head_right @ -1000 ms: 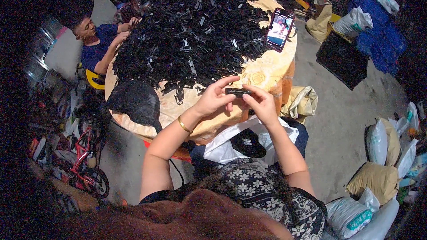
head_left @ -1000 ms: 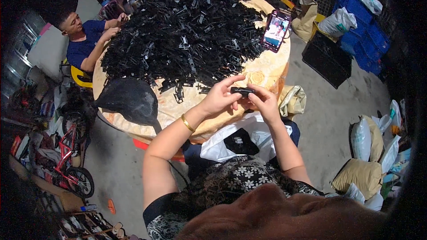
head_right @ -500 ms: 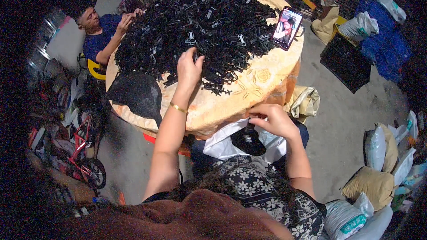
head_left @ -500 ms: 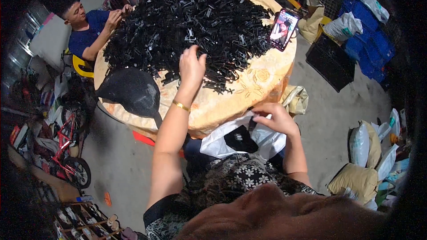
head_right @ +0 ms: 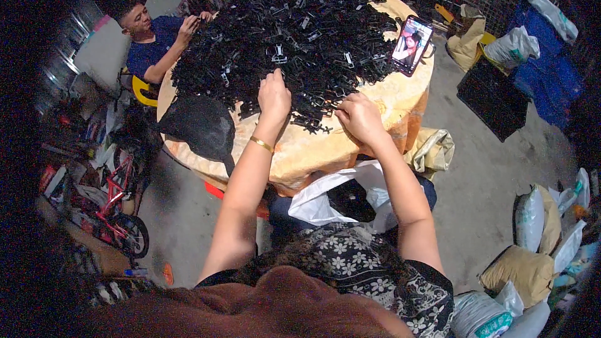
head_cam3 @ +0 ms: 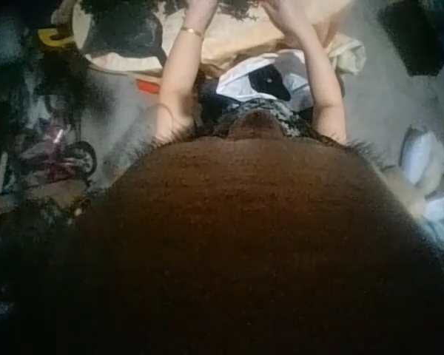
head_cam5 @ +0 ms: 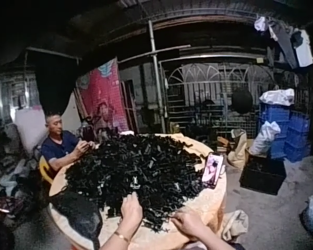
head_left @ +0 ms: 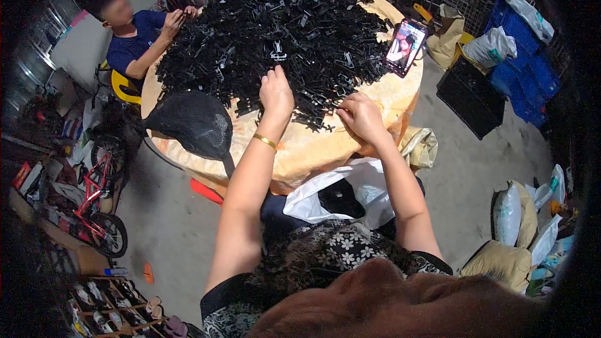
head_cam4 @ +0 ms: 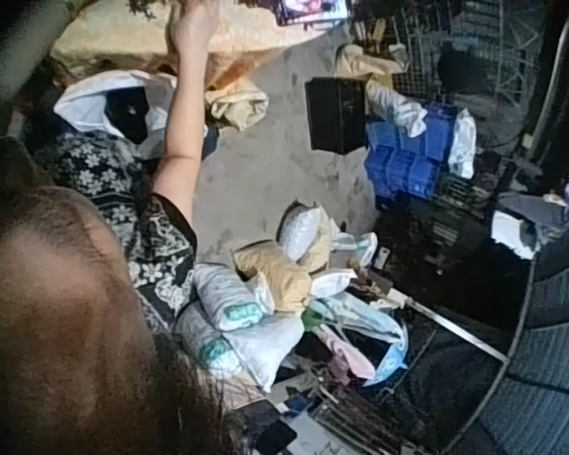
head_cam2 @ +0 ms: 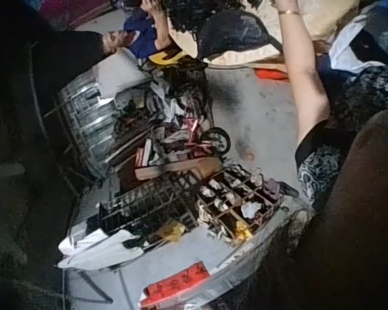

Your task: The person assembles small plastic components by hand, taking pieces from a pile on the table, fitting them together, and placing the finished parts into a plastic bag.

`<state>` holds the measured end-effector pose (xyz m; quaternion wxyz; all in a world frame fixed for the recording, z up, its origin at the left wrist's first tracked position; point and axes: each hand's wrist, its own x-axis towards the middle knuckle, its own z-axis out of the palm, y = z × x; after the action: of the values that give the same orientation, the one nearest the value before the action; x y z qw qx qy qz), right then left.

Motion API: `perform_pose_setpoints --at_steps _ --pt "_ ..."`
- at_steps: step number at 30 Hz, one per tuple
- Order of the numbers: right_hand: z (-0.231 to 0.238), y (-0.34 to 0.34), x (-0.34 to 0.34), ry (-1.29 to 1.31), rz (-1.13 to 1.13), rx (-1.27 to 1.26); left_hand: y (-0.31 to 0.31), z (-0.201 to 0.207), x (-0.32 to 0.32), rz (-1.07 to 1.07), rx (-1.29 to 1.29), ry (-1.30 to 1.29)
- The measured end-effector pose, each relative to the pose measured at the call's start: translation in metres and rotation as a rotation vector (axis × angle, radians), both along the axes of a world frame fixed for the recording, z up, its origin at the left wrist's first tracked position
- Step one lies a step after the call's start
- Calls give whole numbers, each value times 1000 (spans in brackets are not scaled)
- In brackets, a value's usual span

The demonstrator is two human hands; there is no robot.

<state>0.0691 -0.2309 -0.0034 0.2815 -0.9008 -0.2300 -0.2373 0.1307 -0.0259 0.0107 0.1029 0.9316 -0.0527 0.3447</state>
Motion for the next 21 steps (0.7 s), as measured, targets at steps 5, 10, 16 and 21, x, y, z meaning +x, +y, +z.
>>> perform_pose_setpoints --at_steps 5,10,16,21 --pt "-8 -1 -24 -22 -95 251 3 -4 -1 57 13 43" --pt "-10 -4 -48 18 -68 453 2 -1 -1 70 -25 79" --pt "-17 -3 -59 3 -80 528 8 4 -4 -152 -386 -34" --pt "-27 -7 -62 259 -17 924 -9 14 -23 -684 -967 306"
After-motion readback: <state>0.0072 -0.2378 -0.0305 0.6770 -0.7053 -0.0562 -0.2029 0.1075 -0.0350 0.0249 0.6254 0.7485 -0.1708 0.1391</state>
